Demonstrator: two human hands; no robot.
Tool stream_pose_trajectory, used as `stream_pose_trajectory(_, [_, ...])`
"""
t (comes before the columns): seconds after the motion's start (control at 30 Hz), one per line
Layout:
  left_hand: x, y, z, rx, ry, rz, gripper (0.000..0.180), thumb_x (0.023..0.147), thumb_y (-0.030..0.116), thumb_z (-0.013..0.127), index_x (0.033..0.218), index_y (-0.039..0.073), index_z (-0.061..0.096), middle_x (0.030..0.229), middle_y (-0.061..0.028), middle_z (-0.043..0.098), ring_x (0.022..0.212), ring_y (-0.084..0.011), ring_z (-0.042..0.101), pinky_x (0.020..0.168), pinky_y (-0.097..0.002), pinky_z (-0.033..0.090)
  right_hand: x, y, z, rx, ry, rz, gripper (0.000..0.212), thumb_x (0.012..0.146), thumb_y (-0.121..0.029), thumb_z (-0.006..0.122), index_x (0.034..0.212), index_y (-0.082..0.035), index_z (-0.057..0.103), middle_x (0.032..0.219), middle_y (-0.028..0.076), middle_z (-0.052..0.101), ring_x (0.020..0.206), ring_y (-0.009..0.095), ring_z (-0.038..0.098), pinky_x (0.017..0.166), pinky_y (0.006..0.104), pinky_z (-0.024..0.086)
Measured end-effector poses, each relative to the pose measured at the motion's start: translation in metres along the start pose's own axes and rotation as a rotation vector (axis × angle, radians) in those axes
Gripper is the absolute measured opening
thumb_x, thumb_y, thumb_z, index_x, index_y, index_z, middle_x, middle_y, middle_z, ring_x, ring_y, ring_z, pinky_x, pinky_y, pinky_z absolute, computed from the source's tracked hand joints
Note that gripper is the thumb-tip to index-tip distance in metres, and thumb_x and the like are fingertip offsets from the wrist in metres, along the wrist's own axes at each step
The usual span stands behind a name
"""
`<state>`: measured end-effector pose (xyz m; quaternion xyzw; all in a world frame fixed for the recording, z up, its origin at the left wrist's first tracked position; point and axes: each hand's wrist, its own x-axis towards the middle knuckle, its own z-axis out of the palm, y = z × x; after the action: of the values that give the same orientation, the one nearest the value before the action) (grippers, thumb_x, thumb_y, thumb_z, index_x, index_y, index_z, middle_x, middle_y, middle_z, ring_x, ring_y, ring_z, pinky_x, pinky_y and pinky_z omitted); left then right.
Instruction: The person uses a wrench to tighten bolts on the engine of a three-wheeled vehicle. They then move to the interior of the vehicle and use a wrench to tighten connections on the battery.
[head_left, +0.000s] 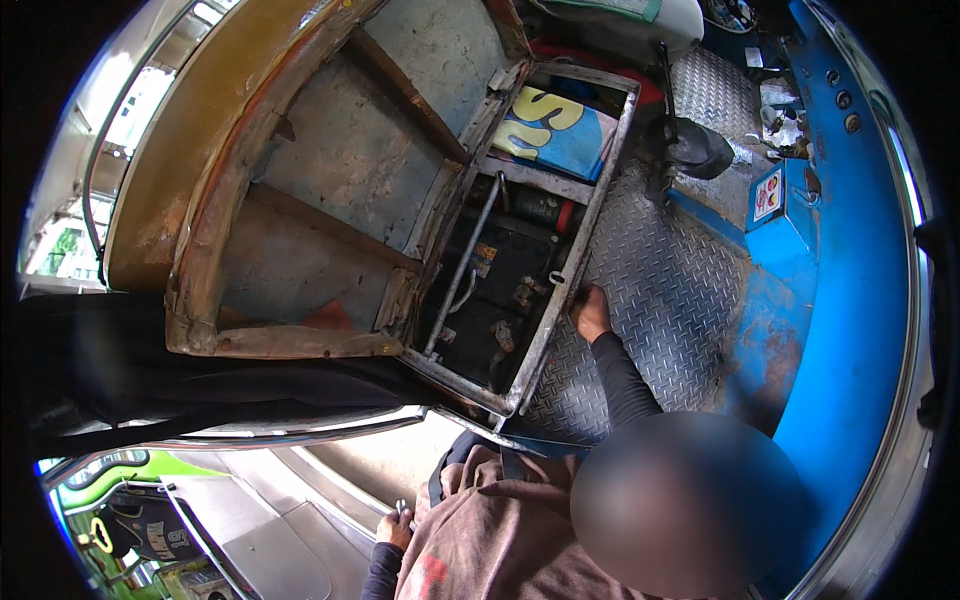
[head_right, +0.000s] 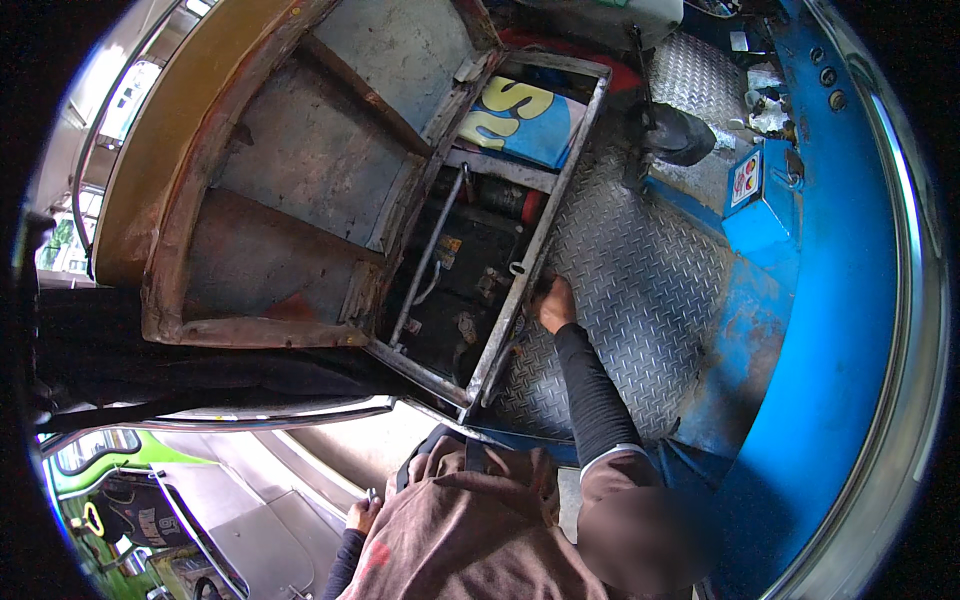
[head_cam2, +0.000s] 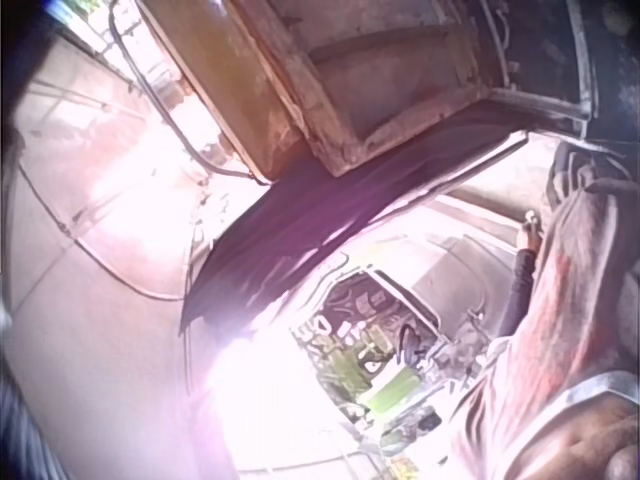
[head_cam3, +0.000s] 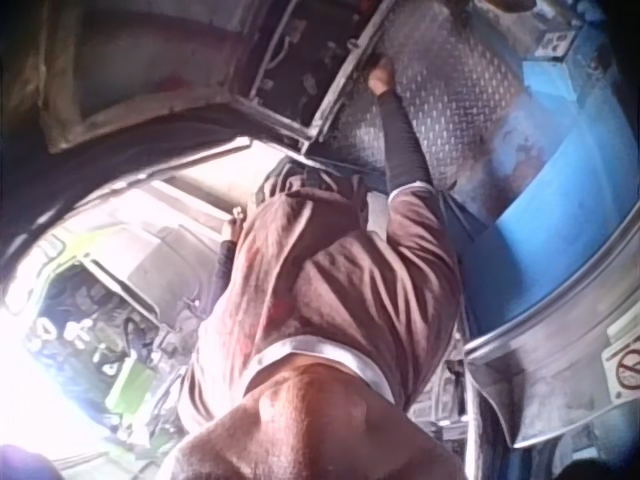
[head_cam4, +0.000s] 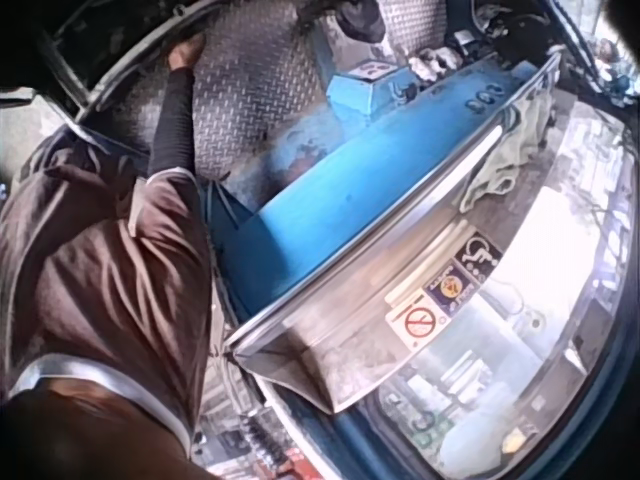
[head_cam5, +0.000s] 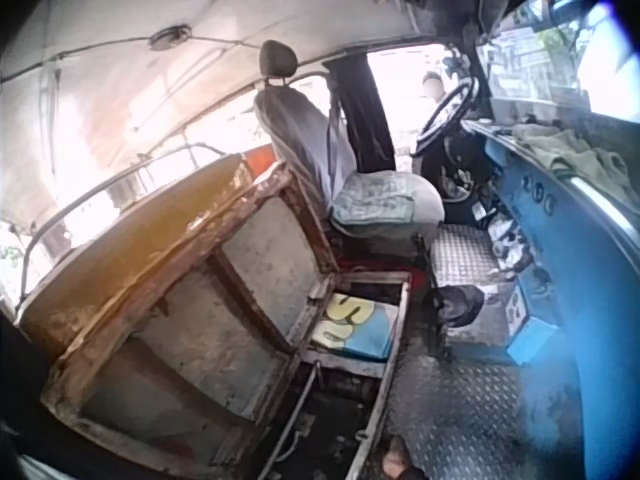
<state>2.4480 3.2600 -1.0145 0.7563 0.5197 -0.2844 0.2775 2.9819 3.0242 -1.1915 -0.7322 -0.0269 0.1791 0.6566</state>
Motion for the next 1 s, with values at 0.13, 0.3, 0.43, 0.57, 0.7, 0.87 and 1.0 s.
stream_pose_trajectory(0.13, [-0.003,0.008,-0.009,-0.011,0.011,-0.04,0.042,0.094,0.042,0.057,0.094,0.002,0.07,0.084,-0.0267,0.068,0.088,-0.0405,0.068,0.08,-0.0466,0.05,-0.01,-0.048,0.008,-0.032,-0.038,0.012,0.019,0.081,0.003,0.06,0.098,0.002,0.07,0.092,0.011,0.073,0.087,0.017,0.066,0.081,0.0329,0.051])
stream_pose_trajectory(0.3, [0.013,-0.004,-0.01,0.056,-0.018,-0.026,0.044,0.094,0.043,0.058,0.094,0.001,0.07,0.086,-0.0285,0.067,0.089,-0.0431,0.067,0.079,-0.0481,0.05,0.004,-0.055,0.0,-0.119,-0.061,-0.01,0.027,0.079,0.002,0.061,0.104,0.001,0.07,0.098,0.013,0.075,0.089,0.021,0.069,0.082,0.0349,0.053])
stream_pose_trajectory(0.43, [0.014,0.009,-0.017,0.099,-0.035,-0.011,0.043,0.094,0.042,0.058,0.093,0.001,0.071,0.085,-0.0289,0.067,0.087,-0.044,0.067,0.077,-0.0485,0.05,-0.01,-0.051,0.007,-0.177,-0.065,-0.044,0.029,0.081,-0.001,0.063,0.11,-0.001,0.067,0.104,0.011,0.072,0.094,0.019,0.067,0.086,0.035,0.052])
stream_pose_trajectory(0.57, [0.026,0.017,-0.016,0.118,-0.015,0.063,0.042,0.094,0.04,0.058,0.091,0.0,0.07,0.082,-0.0288,0.066,0.086,-0.0436,0.067,0.074,-0.0487,0.05,-0.003,-0.041,0.004,0.053,-0.207,0.007,0.04,0.084,-0.004,0.067,0.124,-0.004,0.06,0.115,0.008,0.067,0.106,0.017,0.062,0.091,0.0341,0.05])
stream_pose_trajectory(0.7, [0.029,0.019,-0.021,0.149,-0.061,0.043,0.042,0.095,0.039,0.057,0.09,0.0,0.07,0.079,-0.0286,0.066,0.082,-0.0421,0.068,0.073,-0.047,0.05,-0.003,-0.036,-0.013,-0.306,-0.262,-0.167,0.038,0.078,-0.008,0.069,0.116,-0.005,0.064,0.111,0.015,0.068,0.101,0.027,0.065,0.088,0.0385,0.051])
stream_pose_trajectory(0.87, [0.031,-0.007,-0.026,0.1,-0.059,0.014,0.042,0.094,0.039,0.058,0.094,-0.001,0.07,0.078,-0.0274,0.066,0.079,-0.0378,0.07,0.071,-0.0449,0.051,0.0,-0.035,-0.009,-0.509,-0.189,-0.344,0.035,0.075,-0.008,0.066,0.11,-0.002,0.063,0.102,0.021,0.068,0.098,0.041,0.064,0.085,0.0435,0.051])
stream_pose_trajectory(1.0, [0.03,-0.028,-0.023,0.096,-0.066,0.017,0.041,0.094,0.039,0.059,0.092,-0.001,0.07,0.074,-0.0236,0.067,0.073,-0.0328,0.07,0.068,-0.0415,0.051,-0.004,-0.02,0.006,-0.278,-0.106,-0.176,0.033,0.075,-0.007,0.067,0.107,-0.002,0.065,0.1,0.021,0.07,0.097,0.038,0.066,0.085,0.0422,0.051])
